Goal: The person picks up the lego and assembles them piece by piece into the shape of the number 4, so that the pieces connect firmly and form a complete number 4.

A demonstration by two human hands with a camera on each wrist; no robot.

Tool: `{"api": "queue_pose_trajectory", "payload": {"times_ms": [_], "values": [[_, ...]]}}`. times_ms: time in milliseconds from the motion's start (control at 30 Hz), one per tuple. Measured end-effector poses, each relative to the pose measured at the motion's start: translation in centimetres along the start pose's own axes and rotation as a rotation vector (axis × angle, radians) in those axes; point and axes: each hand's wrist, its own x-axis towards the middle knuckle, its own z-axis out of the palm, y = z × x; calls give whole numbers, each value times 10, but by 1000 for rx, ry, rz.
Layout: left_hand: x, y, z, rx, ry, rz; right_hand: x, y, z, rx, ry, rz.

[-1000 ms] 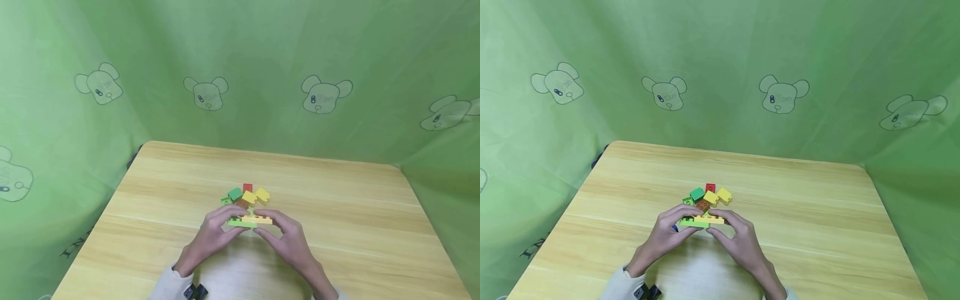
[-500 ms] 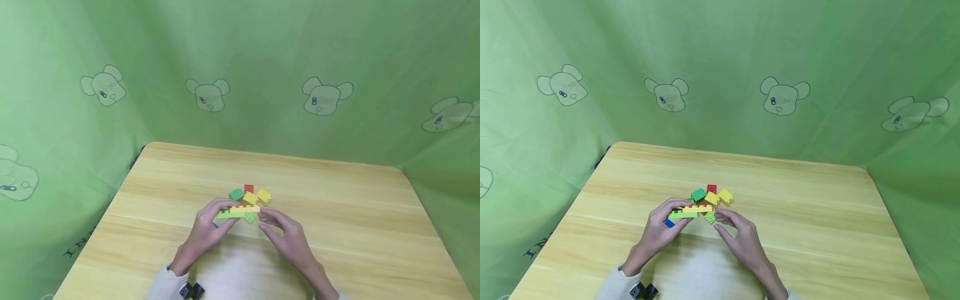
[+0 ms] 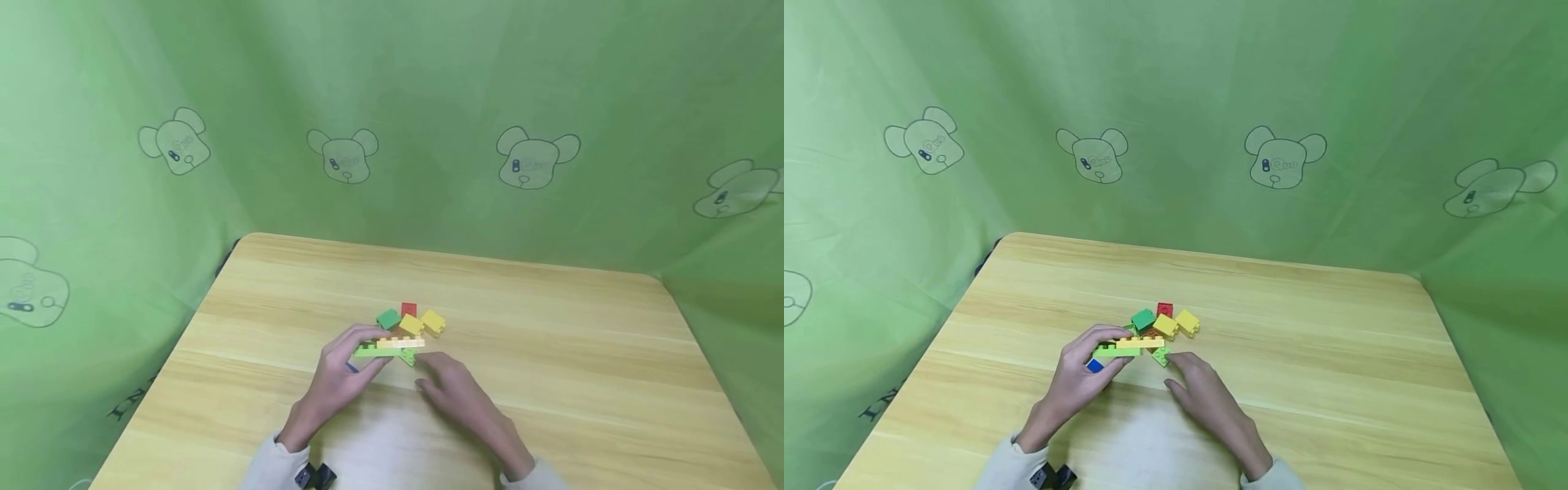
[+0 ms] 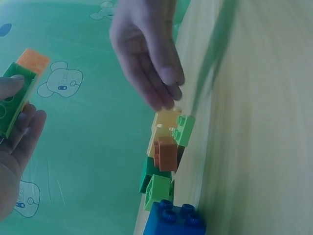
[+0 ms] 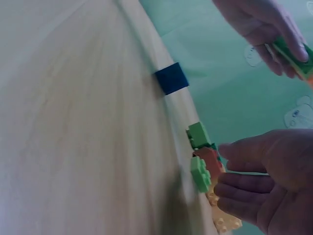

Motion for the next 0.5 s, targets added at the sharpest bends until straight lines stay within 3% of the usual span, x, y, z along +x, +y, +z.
{"api": "queue_pose_trajectory", "payload": {"times_ms": [267,500], "values": [[-1,2,-1,-9,-14,-13,4,0,12,-112,-3,-77],[-3,1,-3,-12,-11,-9,6,-1,15,-141,-18,-86]]}}
